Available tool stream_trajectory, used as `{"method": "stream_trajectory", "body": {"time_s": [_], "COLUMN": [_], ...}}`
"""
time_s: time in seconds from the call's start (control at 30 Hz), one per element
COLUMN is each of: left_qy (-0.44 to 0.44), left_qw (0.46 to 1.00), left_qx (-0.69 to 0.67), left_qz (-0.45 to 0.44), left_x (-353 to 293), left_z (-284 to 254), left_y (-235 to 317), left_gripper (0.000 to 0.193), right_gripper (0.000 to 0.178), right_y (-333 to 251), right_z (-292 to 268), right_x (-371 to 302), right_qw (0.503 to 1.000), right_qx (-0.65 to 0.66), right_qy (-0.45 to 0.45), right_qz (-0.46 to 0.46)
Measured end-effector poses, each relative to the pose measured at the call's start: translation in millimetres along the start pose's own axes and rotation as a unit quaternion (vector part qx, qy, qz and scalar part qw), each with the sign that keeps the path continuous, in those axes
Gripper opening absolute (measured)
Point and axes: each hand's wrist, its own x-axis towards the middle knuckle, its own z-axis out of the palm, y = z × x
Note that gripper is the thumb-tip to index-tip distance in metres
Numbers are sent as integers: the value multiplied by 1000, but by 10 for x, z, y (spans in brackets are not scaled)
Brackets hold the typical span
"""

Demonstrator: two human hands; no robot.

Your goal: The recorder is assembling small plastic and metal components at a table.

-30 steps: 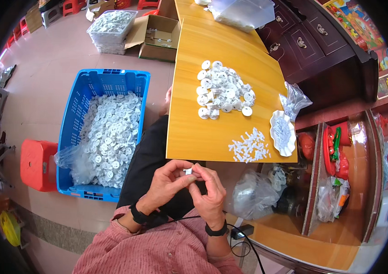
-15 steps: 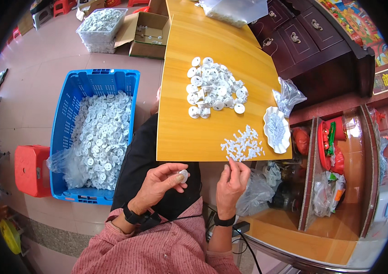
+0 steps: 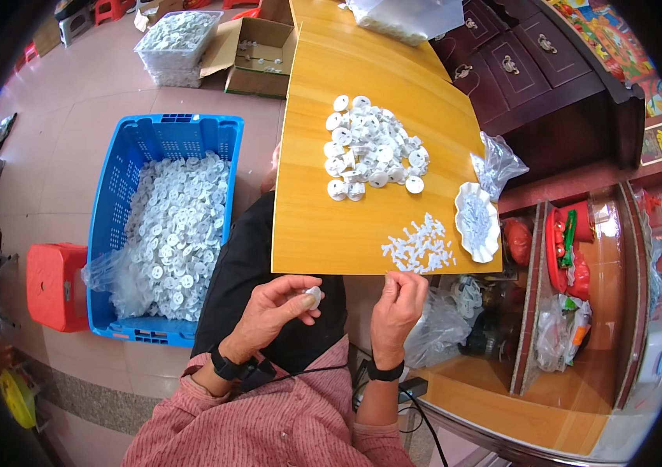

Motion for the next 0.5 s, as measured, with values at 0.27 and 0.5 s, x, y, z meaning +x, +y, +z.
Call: {"method": "stream_trajectory", "body": {"time_s": [0.27,0.5], "left_qy": [-26,-47], "left_qw": [995,978], "left_qx": [-91,-204], "left_qz": [-16,-16], "left_x": [-9,32], "left_z": [-35,-77], "left_y": [-2,-71], "left_gripper": [34,37], "right_gripper": [8,6], "right_y": [-314,-614], "right_z": [-78,-117], "right_x": [19,-116], "right_qw": [883,894], "right_qx": [346,378], "right_qy": [-97,-139], "right_qz": [301,196]}}
